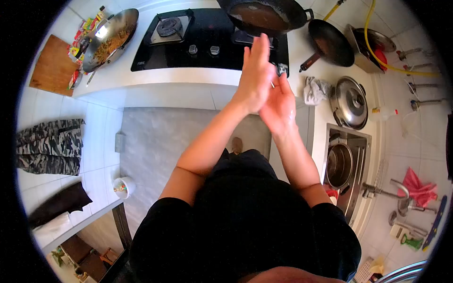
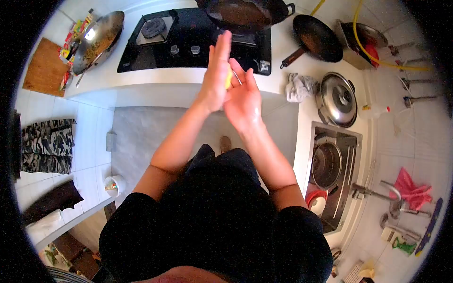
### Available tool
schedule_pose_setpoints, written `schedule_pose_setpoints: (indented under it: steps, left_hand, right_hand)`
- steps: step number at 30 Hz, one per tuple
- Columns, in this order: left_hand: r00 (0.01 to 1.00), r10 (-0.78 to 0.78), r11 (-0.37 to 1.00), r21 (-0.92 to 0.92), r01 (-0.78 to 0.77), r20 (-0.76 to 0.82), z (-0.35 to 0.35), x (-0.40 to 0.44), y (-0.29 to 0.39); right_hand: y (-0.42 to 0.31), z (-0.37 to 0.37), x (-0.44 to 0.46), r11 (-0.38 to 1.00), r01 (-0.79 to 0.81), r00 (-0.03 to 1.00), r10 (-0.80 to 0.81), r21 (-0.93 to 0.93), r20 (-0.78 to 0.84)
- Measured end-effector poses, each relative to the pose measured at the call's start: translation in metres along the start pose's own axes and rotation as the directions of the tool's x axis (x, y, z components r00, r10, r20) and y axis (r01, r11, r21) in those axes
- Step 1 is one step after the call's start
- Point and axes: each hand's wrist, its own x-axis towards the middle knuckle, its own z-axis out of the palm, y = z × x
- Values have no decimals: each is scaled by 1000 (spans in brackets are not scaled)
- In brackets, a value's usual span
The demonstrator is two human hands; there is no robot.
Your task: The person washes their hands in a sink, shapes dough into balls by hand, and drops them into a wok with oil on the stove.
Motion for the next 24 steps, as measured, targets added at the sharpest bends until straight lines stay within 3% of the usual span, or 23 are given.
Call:
schedule_pose_setpoints:
  steps: [1, 2, 3, 5, 6, 9, 11, 14, 19, 21, 24]
  left_hand:
    - [996, 66, 949, 304, -79, 53, 2, 10, -5]
    - [988, 118, 869, 471, -149, 94, 7, 12, -12]
    - [985, 101, 860, 486, -158, 142, 8, 15, -14]
    - [989, 3, 929, 365, -58, 149, 5, 23, -20]
    - [994, 36, 960, 272, -63, 100, 1, 28, -20]
    - [995, 87, 992, 93, -82, -51, -23, 37, -29]
    - [991, 97, 990, 109, -86, -93, -49, 37, -36]
    - [986, 49, 991, 129, -28, -160, -92, 25, -59]
    - [932, -278, 956, 30, 292, -234, -151, -14, -106]
    - [881, -389, 919, -41, 393, -267, -164, -32, -127]
    - [827, -486, 869, -57, 492, -282, -179, -46, -141]
  right_hand:
    - [-2, 10, 5, 998, -29, 999, 28, -48, -20]
    - [-3, 10, 9, 1000, -20, 1000, 20, -14, 1]
    - [-4, 9, 16, 1000, -9, 1000, 9, 20, 23]
    - [-8, -2, 36, 997, -71, 997, 71, 20, -27]
    - [-10, -10, 47, 995, -99, 994, 100, 19, -53]
    - [-19, -35, 75, 964, -116, 992, 125, 238, -20]
    - [-32, -17, 78, 928, -52, 994, 85, 370, -75]
    - [-55, -10, 92, 964, -41, 999, 43, 261, -1]
    - [-104, 22, 136, 974, 103, 994, -106, -202, -2]
    - [-127, 28, 165, 954, 44, 993, -10, -297, 115]
    - [-128, 64, 197, 896, 11, 998, -36, -444, -47]
